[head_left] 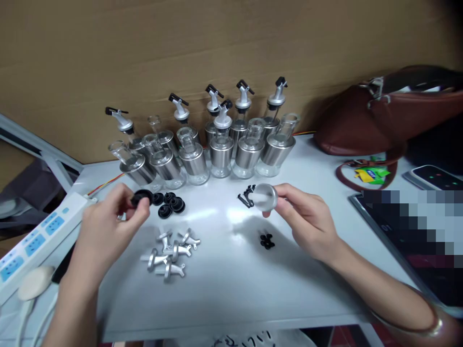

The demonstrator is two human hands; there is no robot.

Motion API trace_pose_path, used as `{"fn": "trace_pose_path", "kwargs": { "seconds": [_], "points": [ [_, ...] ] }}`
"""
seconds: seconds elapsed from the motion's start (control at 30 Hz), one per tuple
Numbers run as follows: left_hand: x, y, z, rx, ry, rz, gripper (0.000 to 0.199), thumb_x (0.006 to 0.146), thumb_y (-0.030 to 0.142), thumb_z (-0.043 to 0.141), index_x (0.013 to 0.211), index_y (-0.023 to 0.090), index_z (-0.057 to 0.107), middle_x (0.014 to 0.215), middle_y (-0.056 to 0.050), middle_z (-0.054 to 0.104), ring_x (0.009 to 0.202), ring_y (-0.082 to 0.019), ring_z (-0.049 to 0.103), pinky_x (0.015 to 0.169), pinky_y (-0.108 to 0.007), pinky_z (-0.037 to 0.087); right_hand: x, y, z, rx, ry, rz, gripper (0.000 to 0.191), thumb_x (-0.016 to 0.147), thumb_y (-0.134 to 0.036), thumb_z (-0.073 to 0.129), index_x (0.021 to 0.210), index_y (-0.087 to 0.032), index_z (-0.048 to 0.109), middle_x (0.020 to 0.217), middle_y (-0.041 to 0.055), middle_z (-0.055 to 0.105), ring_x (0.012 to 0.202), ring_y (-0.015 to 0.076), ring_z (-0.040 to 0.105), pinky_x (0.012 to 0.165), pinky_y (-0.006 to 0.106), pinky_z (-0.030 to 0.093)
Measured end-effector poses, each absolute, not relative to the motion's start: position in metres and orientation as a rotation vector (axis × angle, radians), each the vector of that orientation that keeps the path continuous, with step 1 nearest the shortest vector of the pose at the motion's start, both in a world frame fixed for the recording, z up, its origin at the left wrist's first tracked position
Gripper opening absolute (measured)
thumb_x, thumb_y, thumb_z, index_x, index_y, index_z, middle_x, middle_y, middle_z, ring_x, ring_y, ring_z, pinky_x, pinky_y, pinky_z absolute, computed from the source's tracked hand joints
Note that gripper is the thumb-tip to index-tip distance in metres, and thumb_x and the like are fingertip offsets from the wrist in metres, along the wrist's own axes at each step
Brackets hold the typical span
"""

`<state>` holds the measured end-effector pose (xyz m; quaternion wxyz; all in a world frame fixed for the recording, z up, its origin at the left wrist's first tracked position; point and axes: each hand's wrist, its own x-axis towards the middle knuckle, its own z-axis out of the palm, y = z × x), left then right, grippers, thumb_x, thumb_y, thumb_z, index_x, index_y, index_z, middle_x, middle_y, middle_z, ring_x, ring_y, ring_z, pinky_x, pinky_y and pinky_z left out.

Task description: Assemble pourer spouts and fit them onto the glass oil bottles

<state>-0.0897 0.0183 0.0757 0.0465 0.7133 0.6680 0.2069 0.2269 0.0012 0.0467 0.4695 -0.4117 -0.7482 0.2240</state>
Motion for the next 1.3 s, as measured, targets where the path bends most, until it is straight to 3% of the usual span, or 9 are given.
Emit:
{"fn": "trace_pose_path", "kwargs": {
  "seconds": [0.07, 0.23, 0.43, 0.73, 0.93, 1.1, 1.2, 1.3],
  "points": [
    [-0.094, 0.023, 0.071, 2.172, 2.058, 0.343, 0.029, 0.081, 0.047, 0.051, 0.07, 0.022, 0.04, 0.056, 0.006, 0.046, 0.049, -0.013, 0.044, 0.054, -0.025, 0.032, 0.225, 0.002, 0.046, -1.001, -1.845, 0.564, 0.019, 0.097, -0.022, 0.044, 0.083, -0.021, 0.057, 0.066, -0.0031, 0.06, 0.058, 0.0097, 0.056, 0.057, 0.02, 0.043],
    [-0.089, 0.031, 0.058, 2.234, 2.05, -0.074, 0.033, 0.087, 0.053, 0.04, 0.074, 0.023, 0.044, 0.059, 0.002, 0.054, 0.055, -0.019, 0.051, 0.055, -0.028, 0.031, 0.224, 0.004, 0.043, -1.052, -1.808, 0.648, 0.02, 0.097, -0.025, 0.045, 0.081, -0.021, 0.057, 0.066, -0.0035, 0.06, 0.06, 0.0099, 0.058, 0.06, 0.02, 0.044],
    [-0.084, 0.035, 0.049, 2.403, 2.026, -0.123, 0.027, 0.089, 0.042, 0.034, 0.074, 0.021, 0.042, 0.078, -0.005, 0.063, 0.064, -0.023, 0.058, 0.06, -0.031, 0.032, 0.23, 0.005, 0.039, -1.08, -1.786, 0.704, 0.018, 0.097, -0.026, 0.046, 0.083, -0.023, 0.058, 0.067, -0.0043, 0.06, 0.062, 0.0094, 0.057, 0.062, 0.02, 0.044],
    [-0.084, 0.035, 0.042, 2.359, 2.029, -0.137, 0.025, 0.087, 0.042, 0.036, 0.078, 0.021, 0.046, 0.075, -0.006, 0.064, 0.061, -0.023, 0.059, 0.063, -0.032, 0.034, 0.233, 0.009, 0.04, -1.168, -1.681, 0.716, 0.019, 0.097, -0.03, 0.046, 0.083, -0.023, 0.057, 0.069, -0.0036, 0.059, 0.066, 0.0107, 0.057, 0.066, 0.021, 0.044],
    [-0.084, 0.033, 0.036, 2.368, 2.055, 0.066, 0.027, 0.083, 0.045, 0.041, 0.07, 0.022, 0.037, 0.068, -0.001, 0.058, 0.057, -0.019, 0.053, 0.063, -0.031, 0.032, 0.232, 0.01, 0.04, -1.243, -1.712, 0.685, 0.016, 0.093, -0.032, 0.048, 0.091, -0.022, 0.06, 0.081, 0.001, 0.065, 0.074, 0.0151, 0.06, 0.071, 0.027, 0.047],
    [-0.086, 0.03, 0.033, 2.196, 2.122, 0.449, 0.037, 0.076, 0.055, 0.05, 0.068, 0.023, 0.034, 0.058, 0.004, 0.048, 0.052, -0.016, 0.044, 0.059, -0.029, 0.032, 0.229, 0.009, 0.041, -1.315, -1.842, 0.727, 0.019, 0.092, -0.031, 0.048, 0.096, -0.019, 0.062, 0.082, 0.0043, 0.071, 0.075, 0.0176, 0.065, 0.06, 0.026, 0.048],
    [-0.085, 0.025, 0.032, 2.195, 2.011, 0.75, 0.037, 0.083, 0.059, 0.039, 0.071, 0.023, 0.04, 0.059, 0.002, 0.047, 0.057, -0.018, 0.045, 0.062, -0.031, 0.036, 0.225, 0.005, 0.04, -1.27, -1.959, 0.785, 0.018, 0.092, -0.03, 0.051, 0.098, -0.018, 0.063, 0.083, 0.0045, 0.072, 0.071, 0.0158, 0.066, 0.056, 0.023, 0.047],
    [-0.083, 0.018, 0.03, 2.286, 1.66, 0.979, 0.046, 0.091, 0.061, 0.023, 0.076, 0.023, 0.043, 0.067, -0.001, 0.049, 0.063, -0.019, 0.047, 0.064, -0.033, 0.039, 0.218, 0.0, 0.038, -1.105, -2.213, 0.803, 0.019, 0.093, -0.027, 0.052, 0.101, -0.017, 0.067, 0.084, 0.0055, 0.072, 0.069, 0.015, 0.065, 0.062, 0.025, 0.049]
  ]
}}
